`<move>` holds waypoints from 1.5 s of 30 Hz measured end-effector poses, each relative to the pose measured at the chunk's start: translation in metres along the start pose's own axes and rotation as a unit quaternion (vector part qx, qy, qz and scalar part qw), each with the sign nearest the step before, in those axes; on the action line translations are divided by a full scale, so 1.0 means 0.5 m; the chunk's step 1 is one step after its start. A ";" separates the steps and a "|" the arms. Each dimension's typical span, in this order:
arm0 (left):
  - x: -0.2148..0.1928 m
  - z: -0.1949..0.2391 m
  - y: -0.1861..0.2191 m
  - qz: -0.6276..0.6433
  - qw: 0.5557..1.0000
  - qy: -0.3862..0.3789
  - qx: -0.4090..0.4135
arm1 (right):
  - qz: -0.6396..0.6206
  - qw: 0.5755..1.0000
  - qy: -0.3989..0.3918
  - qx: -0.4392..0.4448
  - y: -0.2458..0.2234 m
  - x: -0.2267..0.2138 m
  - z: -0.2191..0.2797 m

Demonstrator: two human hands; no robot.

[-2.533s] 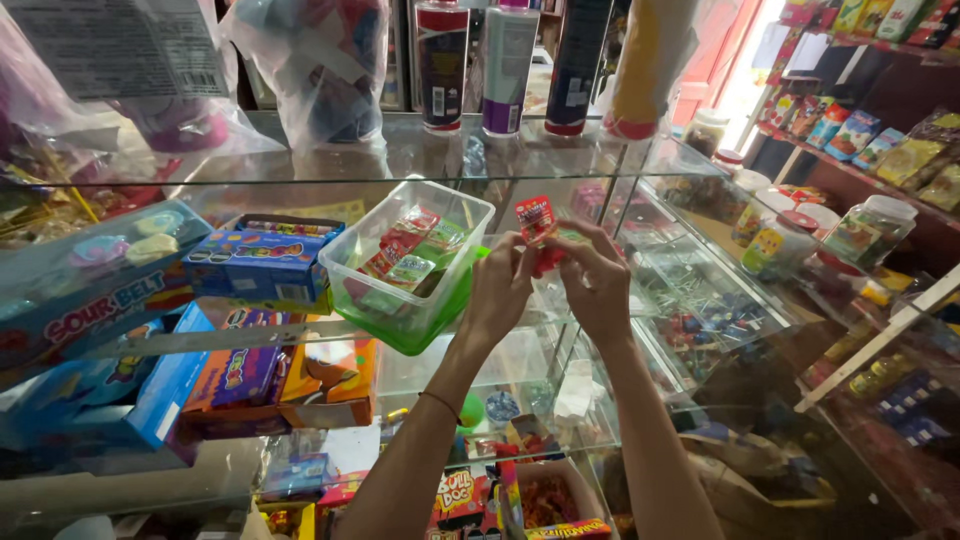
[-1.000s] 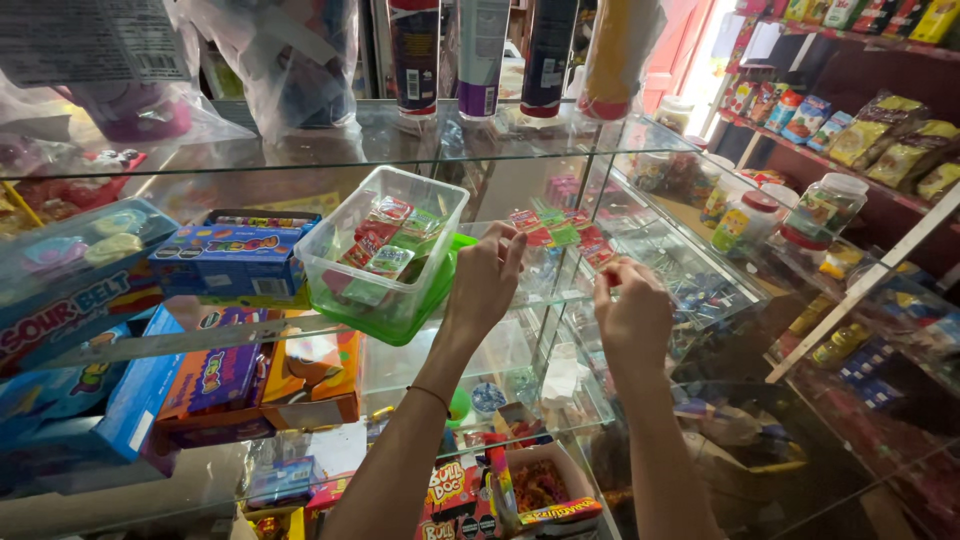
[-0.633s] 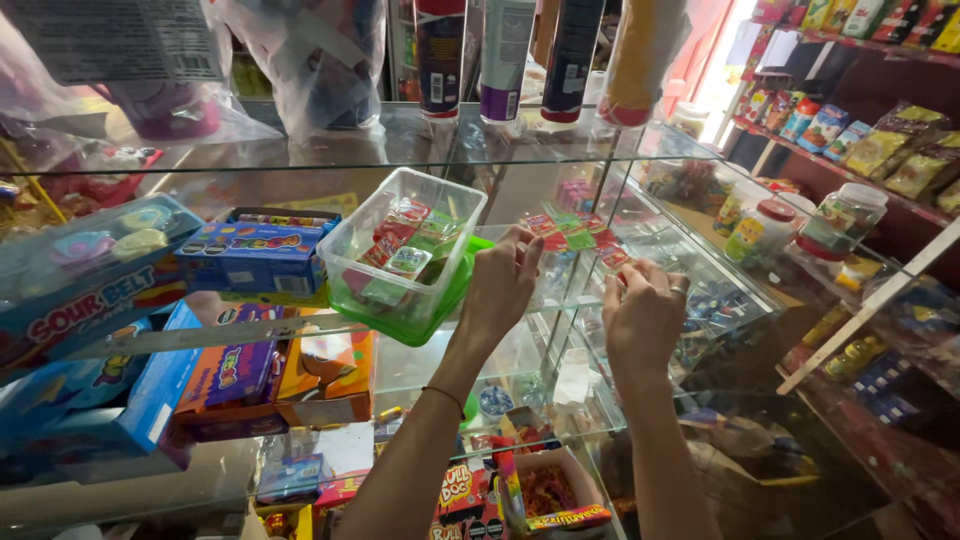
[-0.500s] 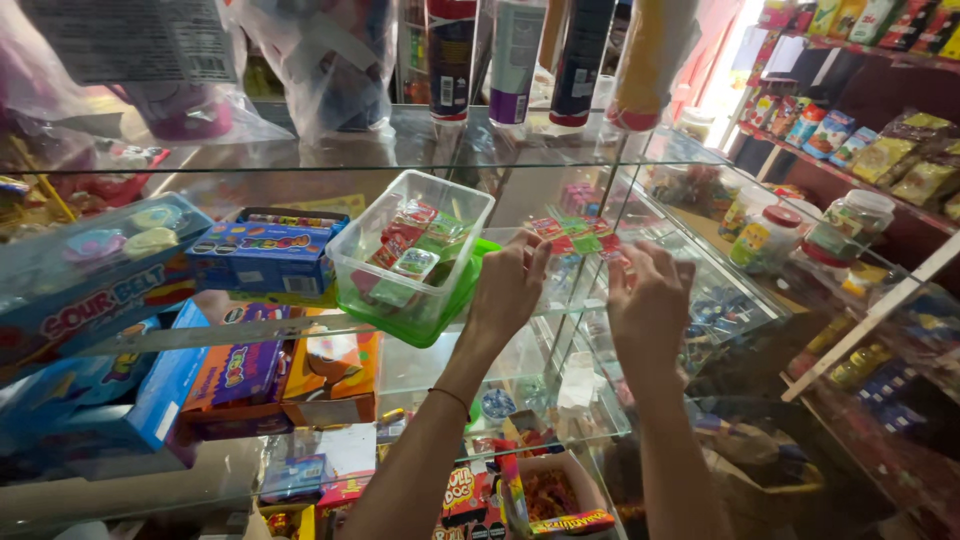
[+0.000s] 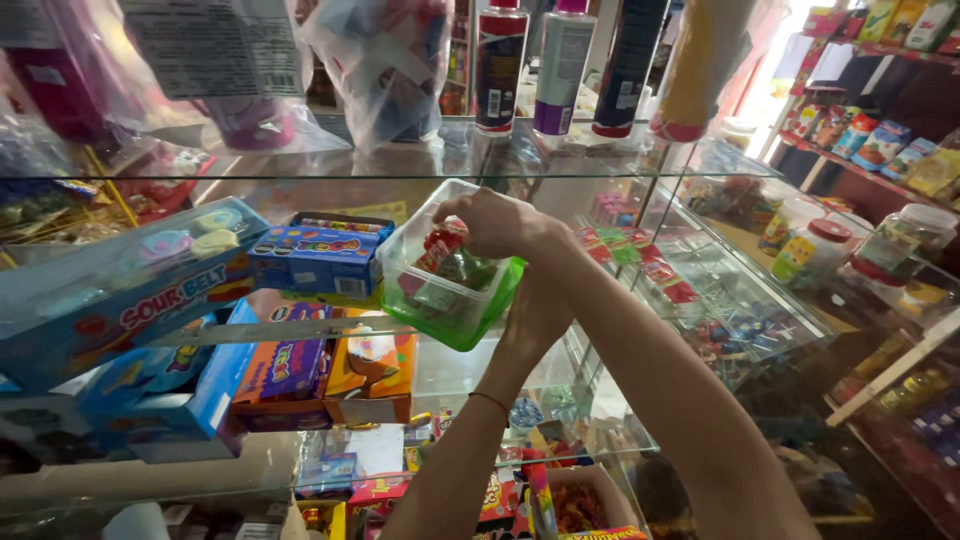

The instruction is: The person sorts small individual candies by hand into a plastic container and then moves them from the container into another small plastic bag.

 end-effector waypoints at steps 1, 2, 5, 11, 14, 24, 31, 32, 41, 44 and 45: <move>-0.006 -0.010 -0.004 -0.002 1.000 0.002 0.000 | 0.000 1.000 0.001 -0.003 0.016 0.015 -0.012; -0.010 -0.021 -0.007 -0.025 1.000 -0.001 0.004 | 0.011 0.999 -0.018 -0.024 0.028 0.035 -0.024; 0.032 -0.046 -0.048 -0.056 0.998 -0.007 -0.001 | 0.037 0.998 -0.030 -0.039 0.050 0.063 -0.047; 0.003 -0.026 0.009 -0.115 0.993 -0.001 0.037 | 0.080 0.996 0.009 0.045 0.019 0.002 -0.006; 0.022 -0.025 -0.014 -0.056 0.997 0.036 0.034 | -0.006 0.993 0.088 0.072 0.000 -0.051 0.060; 0.000 -0.033 -0.017 0.219 0.969 0.113 0.013 | 0.107 0.821 0.552 -0.093 0.026 -0.107 0.368; -0.011 -0.025 -0.019 0.348 0.927 0.131 -0.053 | 0.008 0.831 0.553 -0.065 0.077 -0.053 0.400; -0.013 -0.026 -0.020 0.322 0.935 0.139 -0.050 | -0.016 0.837 0.543 -0.070 0.068 -0.057 0.402; -0.002 -0.037 -0.038 0.308 0.933 0.184 0.005 | -0.152 0.838 0.524 -0.010 0.079 -0.059 0.435; -0.003 -0.035 -0.034 0.319 0.928 0.192 0.018 | -0.287 0.810 0.511 0.007 0.111 -0.056 0.433; -0.002 -0.031 -0.030 0.327 0.925 0.194 0.020 | -0.357 0.792 0.495 0.023 0.128 -0.047 0.430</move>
Point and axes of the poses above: each hand's wrist, its own z-axis away from the middle knuckle, its own x-axis out of the palm, y = z × x, the point moved 7 cm from there along -z, towards the middle knuckle, and after that the axes turned 1 degree about z, right-handed, at the moved point
